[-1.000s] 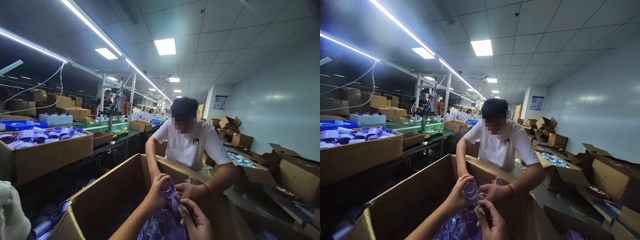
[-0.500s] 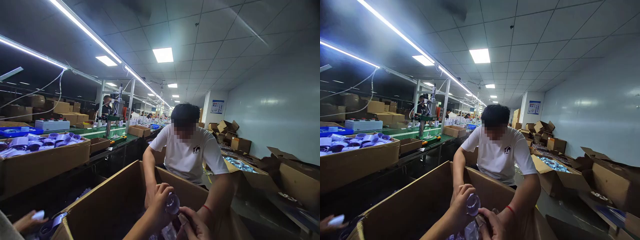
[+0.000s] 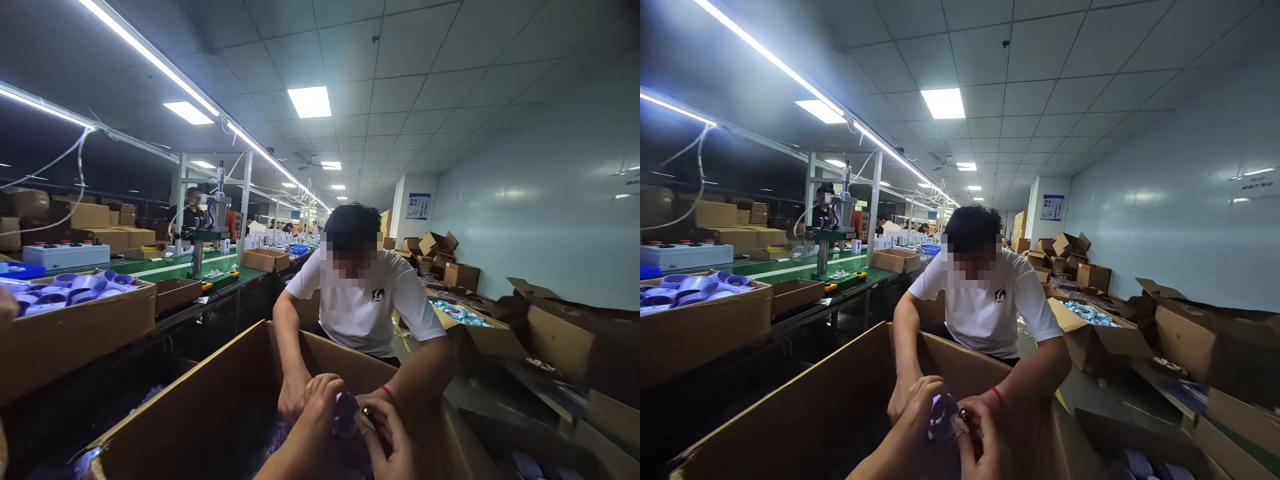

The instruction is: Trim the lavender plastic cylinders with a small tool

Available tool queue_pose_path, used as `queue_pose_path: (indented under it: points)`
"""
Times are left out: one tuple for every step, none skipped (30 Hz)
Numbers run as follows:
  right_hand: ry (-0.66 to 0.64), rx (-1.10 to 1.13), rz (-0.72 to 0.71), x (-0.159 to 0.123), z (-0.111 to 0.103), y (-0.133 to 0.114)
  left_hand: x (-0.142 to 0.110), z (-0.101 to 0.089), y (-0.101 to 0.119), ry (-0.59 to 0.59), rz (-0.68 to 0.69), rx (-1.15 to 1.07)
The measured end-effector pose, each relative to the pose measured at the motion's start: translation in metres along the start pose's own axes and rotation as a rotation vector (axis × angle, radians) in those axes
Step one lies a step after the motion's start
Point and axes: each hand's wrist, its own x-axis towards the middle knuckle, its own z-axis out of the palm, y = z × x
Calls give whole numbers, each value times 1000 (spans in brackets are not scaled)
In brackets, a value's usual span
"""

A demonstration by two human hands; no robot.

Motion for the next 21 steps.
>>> queue_pose_path:
  points:
    - [0,-41,-42,1,-1,-2,-5,0,5,-19,26,-5]
    - [-4,-77,-90,1,-2,-4,-8,0,9,-34,59,-2]
    - [-9,-108,-143,2,-3,-5,-9,-2,12,-48,90,5]
    - [-11,-133,-200,3,-5,-6,-9,-4,15,-58,112,17]
    - [-7,-157,-254,4,-5,-7,-8,-6,17,-65,121,34]
    - [0,-177,-300,4,-6,-8,-6,-8,19,-69,117,57]
    - [9,-195,-334,5,-6,-8,-5,-9,20,-67,100,84]
    - [18,-210,-356,5,-6,-9,-4,-10,21,-64,91,113]
    - [21,-219,-371,4,-6,-9,-4,-9,22,-61,87,145]
    - [18,-222,-383,4,-5,-10,-4,-8,23,-55,86,176]
    - [11,-222,-391,3,-4,-11,-5,-7,23,-46,88,203]
    - [4,-222,-395,1,-4,-11,-6,-5,23,-32,92,224]
    - [-1,-223,-394,0,-3,-12,-7,-4,22,-21,97,239]
    - [-5,-225,-387,-1,-2,-12,-8,-3,22,-17,104,248]
    - [-8,-228,-375,-2,-1,-13,-8,-2,22,-21,115,250]
    - [-10,-229,-358,-2,-1,-13,-9,-2,22,-31,130,246]
    - [-13,-229,-341,-3,0,-13,-10,-2,23,-40,143,242]
    - [-18,-228,-325,-3,0,-14,-10,-2,24,-45,151,238]
    - [-25,-227,-312,-4,0,-14,-11,-3,25,-50,160,233]
    - [-34,-226,-299,-4,0,-15,-11,-4,26,-51,168,225]
    - [-43,-228,-288,-4,0,-15,-11,-4,27,-50,171,215]
